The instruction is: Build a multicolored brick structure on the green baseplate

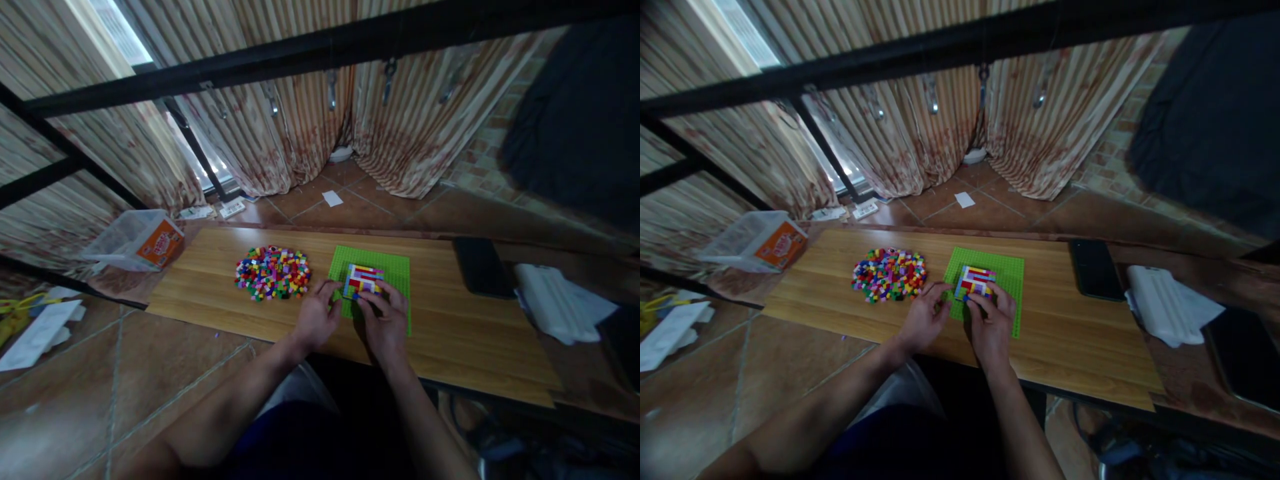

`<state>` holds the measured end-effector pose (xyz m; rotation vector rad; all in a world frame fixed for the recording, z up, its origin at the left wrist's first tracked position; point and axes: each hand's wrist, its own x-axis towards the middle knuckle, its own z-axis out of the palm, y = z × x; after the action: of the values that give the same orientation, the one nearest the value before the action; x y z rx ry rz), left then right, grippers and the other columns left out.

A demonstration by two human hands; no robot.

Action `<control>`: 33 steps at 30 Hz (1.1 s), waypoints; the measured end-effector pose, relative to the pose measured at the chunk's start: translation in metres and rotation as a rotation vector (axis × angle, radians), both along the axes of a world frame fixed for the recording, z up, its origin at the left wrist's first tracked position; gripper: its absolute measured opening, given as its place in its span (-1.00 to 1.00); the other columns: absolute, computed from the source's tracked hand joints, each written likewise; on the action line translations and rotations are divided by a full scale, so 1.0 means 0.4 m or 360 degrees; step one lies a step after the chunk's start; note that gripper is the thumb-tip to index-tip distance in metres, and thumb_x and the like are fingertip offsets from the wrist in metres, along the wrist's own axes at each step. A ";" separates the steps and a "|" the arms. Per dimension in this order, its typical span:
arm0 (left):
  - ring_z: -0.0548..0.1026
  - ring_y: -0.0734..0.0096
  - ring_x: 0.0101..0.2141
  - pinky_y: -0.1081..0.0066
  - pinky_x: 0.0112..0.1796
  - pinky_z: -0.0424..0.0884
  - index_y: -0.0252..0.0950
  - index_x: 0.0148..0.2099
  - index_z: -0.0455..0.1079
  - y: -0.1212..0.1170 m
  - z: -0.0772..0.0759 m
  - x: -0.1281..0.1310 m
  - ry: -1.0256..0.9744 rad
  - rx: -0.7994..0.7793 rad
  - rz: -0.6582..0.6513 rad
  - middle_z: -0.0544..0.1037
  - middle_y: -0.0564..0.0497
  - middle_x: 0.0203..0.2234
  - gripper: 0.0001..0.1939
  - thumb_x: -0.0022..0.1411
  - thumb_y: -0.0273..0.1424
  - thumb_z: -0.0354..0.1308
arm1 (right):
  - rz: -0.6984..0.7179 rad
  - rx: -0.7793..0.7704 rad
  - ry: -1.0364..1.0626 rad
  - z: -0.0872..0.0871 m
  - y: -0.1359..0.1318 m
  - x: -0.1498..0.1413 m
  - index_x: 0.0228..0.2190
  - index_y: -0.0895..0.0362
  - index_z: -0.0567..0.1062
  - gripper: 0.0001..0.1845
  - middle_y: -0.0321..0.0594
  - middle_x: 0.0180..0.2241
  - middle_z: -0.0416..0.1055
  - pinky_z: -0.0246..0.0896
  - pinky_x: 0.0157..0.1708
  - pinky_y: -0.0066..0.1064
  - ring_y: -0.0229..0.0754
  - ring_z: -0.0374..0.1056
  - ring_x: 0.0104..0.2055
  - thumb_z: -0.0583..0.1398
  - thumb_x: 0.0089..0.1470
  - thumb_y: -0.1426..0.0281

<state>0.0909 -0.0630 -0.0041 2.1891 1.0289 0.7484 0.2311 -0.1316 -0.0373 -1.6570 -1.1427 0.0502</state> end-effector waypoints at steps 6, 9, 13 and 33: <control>0.49 0.34 -0.20 0.37 -0.19 0.44 -0.27 0.00 0.37 0.017 -0.010 0.027 -0.0039 -0.0147 -0.0034 0.50 -0.08 -0.12 -0.70 0.21 -0.50 0.07 | -0.0018 -0.0019 -0.0143 -0.004 -0.004 0.002 -0.30 0.05 0.59 -0.82 -0.11 -0.02 0.38 0.19 0.02 -0.10 -0.04 0.24 0.06 0.17 0.15 0.31; 0.50 0.33 -0.17 0.37 -0.18 0.45 -0.26 -0.01 0.38 0.023 -0.009 0.040 -0.0055 -0.0209 0.0009 0.52 -0.06 -0.15 -0.74 0.24 -0.45 0.09 | -0.0004 -0.0071 -0.0330 0.008 -0.001 0.004 -0.27 0.09 0.57 -0.79 -0.07 -0.02 0.38 0.21 -0.01 -0.11 -0.04 0.23 0.04 0.13 0.20 0.35; 0.51 0.33 -0.18 0.34 -0.13 0.45 -0.28 -0.06 0.40 0.033 -0.002 0.058 -0.0110 -0.0329 0.0115 0.55 -0.06 -0.17 -0.76 0.21 -0.40 0.15 | 0.0120 -0.0167 -0.0612 0.030 0.007 0.019 -0.25 0.11 0.56 -0.77 -0.06 -0.03 0.40 0.22 0.00 -0.13 -0.04 0.22 0.00 0.08 0.23 0.40; 0.53 0.35 -0.26 0.37 -0.21 0.46 -0.29 -0.15 0.42 0.041 0.002 0.092 -0.0059 -0.0504 0.0290 0.57 -0.02 -0.27 -0.77 0.08 -0.42 0.23 | -0.0044 -0.0162 0.0071 0.038 0.011 0.005 -0.34 0.11 0.55 -0.84 -0.11 -0.11 0.42 0.24 0.01 -0.15 -0.08 0.33 -0.02 0.17 0.11 0.33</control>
<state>0.1276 -0.0464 -0.0034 1.8240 1.2474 0.6522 0.2332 -0.1274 -0.0221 -1.7523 -1.0990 0.1290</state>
